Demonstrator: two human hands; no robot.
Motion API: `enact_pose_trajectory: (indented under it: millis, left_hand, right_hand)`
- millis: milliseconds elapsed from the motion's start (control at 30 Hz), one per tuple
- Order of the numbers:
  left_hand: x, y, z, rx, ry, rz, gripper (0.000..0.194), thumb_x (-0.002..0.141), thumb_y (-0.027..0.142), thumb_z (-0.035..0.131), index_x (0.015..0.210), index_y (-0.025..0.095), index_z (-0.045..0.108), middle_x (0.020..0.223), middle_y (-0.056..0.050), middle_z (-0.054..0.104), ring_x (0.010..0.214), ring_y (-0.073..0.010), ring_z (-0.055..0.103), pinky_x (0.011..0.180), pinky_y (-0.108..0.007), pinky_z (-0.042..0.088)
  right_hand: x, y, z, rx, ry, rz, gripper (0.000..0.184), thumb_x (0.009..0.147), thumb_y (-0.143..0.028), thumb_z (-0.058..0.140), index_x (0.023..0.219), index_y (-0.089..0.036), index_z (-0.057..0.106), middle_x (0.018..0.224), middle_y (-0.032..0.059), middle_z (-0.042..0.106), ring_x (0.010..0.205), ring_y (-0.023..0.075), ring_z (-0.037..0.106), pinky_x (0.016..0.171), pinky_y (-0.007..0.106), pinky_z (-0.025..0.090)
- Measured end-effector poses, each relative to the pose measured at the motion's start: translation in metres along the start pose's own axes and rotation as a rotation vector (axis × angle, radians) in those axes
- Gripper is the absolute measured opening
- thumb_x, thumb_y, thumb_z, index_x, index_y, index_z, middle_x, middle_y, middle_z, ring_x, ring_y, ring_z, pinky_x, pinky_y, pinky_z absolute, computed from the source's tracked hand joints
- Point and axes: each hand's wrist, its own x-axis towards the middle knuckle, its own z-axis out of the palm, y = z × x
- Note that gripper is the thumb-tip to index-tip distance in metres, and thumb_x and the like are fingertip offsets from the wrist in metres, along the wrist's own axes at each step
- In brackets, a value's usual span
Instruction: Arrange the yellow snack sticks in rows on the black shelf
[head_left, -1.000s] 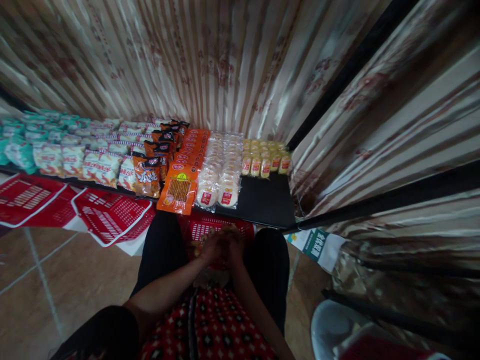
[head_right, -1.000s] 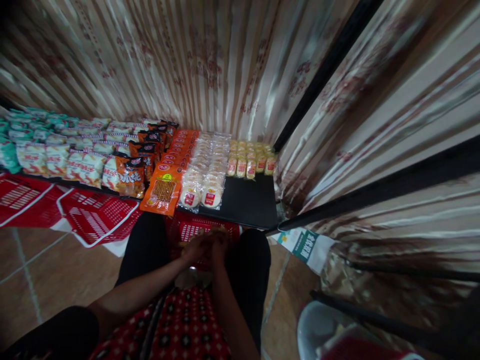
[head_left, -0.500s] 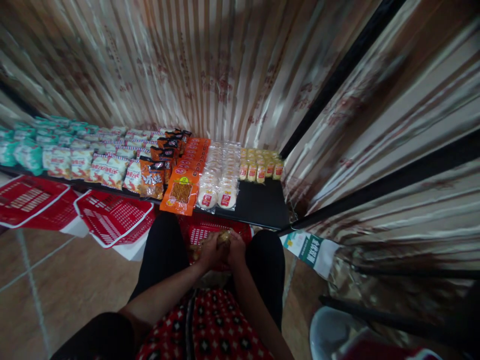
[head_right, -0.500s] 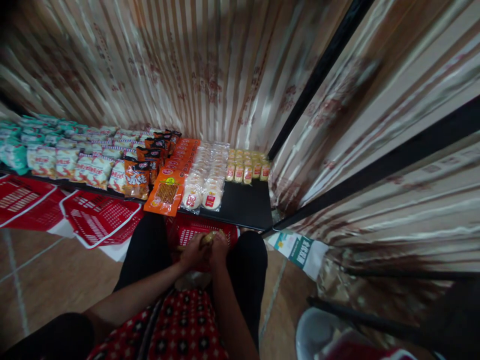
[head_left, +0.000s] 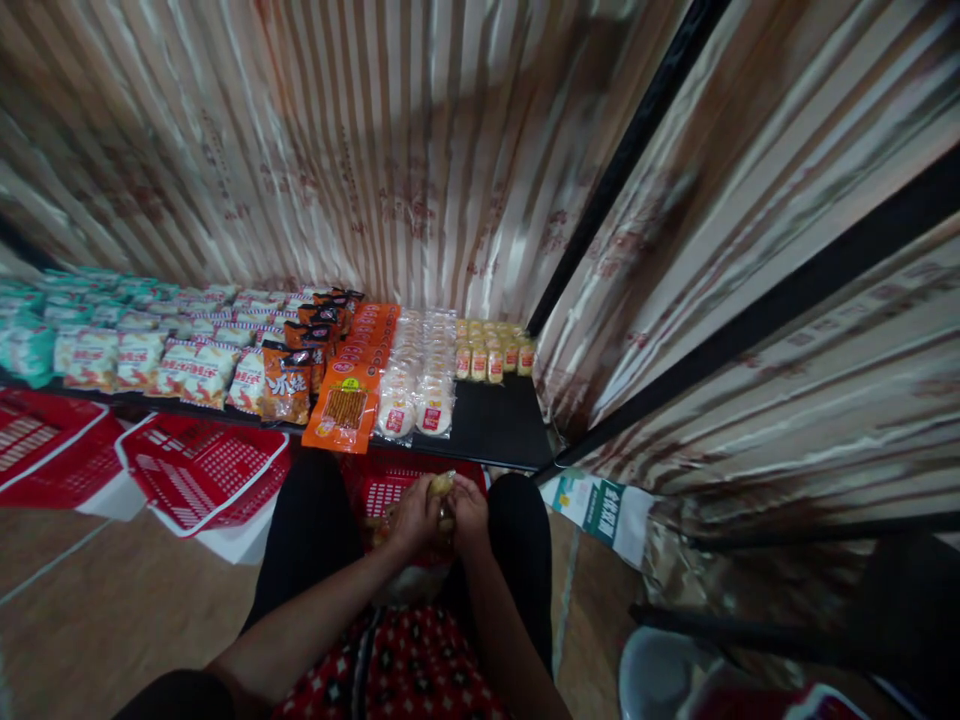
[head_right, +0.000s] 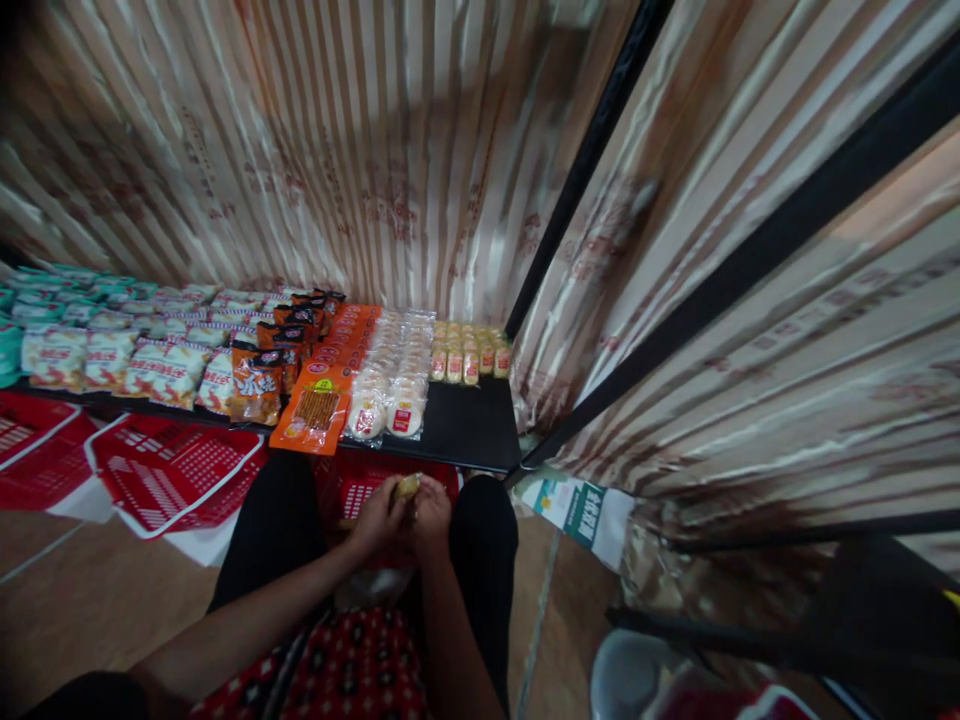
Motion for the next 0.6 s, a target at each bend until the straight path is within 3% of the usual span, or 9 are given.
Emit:
enact_pose_trajectory:
  millis: [167,600]
  left_hand:
    - [0.004,0.021,-0.006,-0.120,0.045,0.009,0.034,0.085,0.026,0.041,0.116,0.018,0.052,0.115,-0.008,0.063,0.104,-0.0198,0.058,0.093,-0.033,0.043]
    - [0.025,0.049,-0.001,-0.353,0.107,0.025,0.032,0.084,0.023,0.047,0.115,0.021,0.054,0.106,-0.006,0.066,0.097,-0.0170,0.062,0.089,-0.031,0.047]
  right_hand:
    - [-0.001,-0.018,-0.002,0.098,0.056,0.003,0.030,0.056,-0.035,0.063,0.080,-0.017,0.060,0.076,0.0038,0.067,0.070,0.0186,0.063,0.067,0.031,0.050]
    - [-0.004,-0.040,-0.017,-0.093,0.012,-0.176,0.029,0.069,-0.037,0.055,0.090,-0.018,0.063,0.092,0.0074,0.070,0.087,0.0197,0.065,0.085,0.034,0.049]
